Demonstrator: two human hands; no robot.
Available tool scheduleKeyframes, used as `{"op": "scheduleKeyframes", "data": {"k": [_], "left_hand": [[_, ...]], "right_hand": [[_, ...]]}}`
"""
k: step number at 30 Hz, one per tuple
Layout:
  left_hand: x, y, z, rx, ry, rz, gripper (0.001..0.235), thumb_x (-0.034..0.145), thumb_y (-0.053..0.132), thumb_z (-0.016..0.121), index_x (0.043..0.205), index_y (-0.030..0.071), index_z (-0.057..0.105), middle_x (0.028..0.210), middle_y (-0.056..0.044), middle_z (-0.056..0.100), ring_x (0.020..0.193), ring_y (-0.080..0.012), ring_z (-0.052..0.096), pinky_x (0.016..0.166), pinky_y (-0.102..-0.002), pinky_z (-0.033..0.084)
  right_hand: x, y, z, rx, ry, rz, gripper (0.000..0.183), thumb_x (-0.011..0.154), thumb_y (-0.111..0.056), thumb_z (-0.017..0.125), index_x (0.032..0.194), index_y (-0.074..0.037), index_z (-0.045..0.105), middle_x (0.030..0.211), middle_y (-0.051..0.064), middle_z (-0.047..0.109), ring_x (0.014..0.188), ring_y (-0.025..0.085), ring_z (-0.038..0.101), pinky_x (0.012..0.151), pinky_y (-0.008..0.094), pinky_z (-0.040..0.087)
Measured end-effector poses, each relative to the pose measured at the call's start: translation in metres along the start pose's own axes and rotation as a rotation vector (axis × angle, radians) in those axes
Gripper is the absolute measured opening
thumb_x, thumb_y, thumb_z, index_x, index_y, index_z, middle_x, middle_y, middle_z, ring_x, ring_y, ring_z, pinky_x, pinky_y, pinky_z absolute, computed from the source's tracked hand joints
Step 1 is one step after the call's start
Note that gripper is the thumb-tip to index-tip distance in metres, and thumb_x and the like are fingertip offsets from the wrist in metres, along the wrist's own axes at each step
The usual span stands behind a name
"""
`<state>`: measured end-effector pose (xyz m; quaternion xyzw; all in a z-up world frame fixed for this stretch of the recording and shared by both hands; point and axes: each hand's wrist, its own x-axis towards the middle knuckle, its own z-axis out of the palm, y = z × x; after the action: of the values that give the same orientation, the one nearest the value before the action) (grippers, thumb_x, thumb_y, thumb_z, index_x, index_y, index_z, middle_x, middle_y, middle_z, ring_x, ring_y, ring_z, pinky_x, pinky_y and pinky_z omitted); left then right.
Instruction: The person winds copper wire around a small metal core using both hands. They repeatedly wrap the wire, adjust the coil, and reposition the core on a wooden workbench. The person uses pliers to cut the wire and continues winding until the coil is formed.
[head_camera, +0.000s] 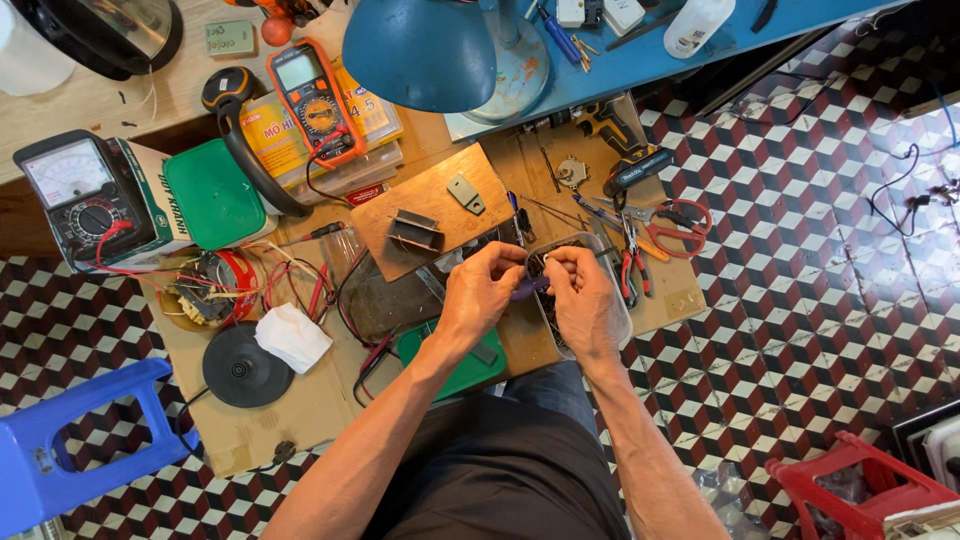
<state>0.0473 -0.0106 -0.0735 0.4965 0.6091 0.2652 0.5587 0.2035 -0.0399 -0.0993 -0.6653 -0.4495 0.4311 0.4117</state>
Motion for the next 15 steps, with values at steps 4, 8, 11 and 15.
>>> {"op": "scheduleKeyframes", "data": {"k": [4, 8, 11, 15], "left_hand": [[-0.001, -0.004, 0.005, 0.041, 0.042, 0.043, 0.032, 0.093, 0.012, 0.068, 0.125, 0.007, 0.065, 0.092, -0.008, 0.079, 0.068, -0.0139, 0.070, 0.056, -0.029, 0.057], [-0.003, -0.012, 0.008, 0.113, 0.115, 0.234, 0.044, 0.091, 0.009, 0.070, 0.134, 0.009, 0.061, 0.093, -0.010, 0.079, 0.076, -0.0190, 0.077, 0.066, -0.032, 0.061], [-0.005, -0.017, 0.012, 0.196, 0.177, 0.339, 0.056, 0.089, 0.007, 0.072, 0.142, 0.013, 0.055, 0.090, -0.011, 0.078, 0.077, -0.0247, 0.078, 0.069, -0.036, 0.061], [-0.008, -0.020, 0.015, 0.275, 0.209, 0.383, 0.072, 0.087, 0.009, 0.074, 0.151, 0.016, 0.044, 0.088, -0.011, 0.077, 0.075, -0.0296, 0.075, 0.068, -0.039, 0.060]], "right_hand": [[0.006, -0.012, -0.006, -0.059, -0.091, 0.206, 0.038, 0.100, -0.039, 0.062, 0.098, -0.003, 0.072, 0.077, 0.004, 0.068, 0.065, 0.010, 0.059, 0.063, 0.027, 0.049], [0.017, -0.034, -0.011, -0.299, -0.171, 0.343, 0.058, 0.096, -0.057, 0.054, 0.089, -0.003, 0.075, 0.070, 0.009, 0.069, 0.062, 0.017, 0.063, 0.064, 0.034, 0.050], [0.024, -0.042, -0.007, -0.500, -0.203, 0.304, 0.062, 0.092, -0.059, 0.060, 0.090, 0.001, 0.075, 0.071, 0.018, 0.069, 0.065, 0.024, 0.066, 0.066, 0.040, 0.051], [0.039, -0.036, -0.002, -0.626, -0.236, 0.162, 0.051, 0.091, -0.052, 0.065, 0.092, -0.003, 0.079, 0.079, 0.015, 0.072, 0.071, 0.024, 0.066, 0.069, 0.038, 0.052]]}}
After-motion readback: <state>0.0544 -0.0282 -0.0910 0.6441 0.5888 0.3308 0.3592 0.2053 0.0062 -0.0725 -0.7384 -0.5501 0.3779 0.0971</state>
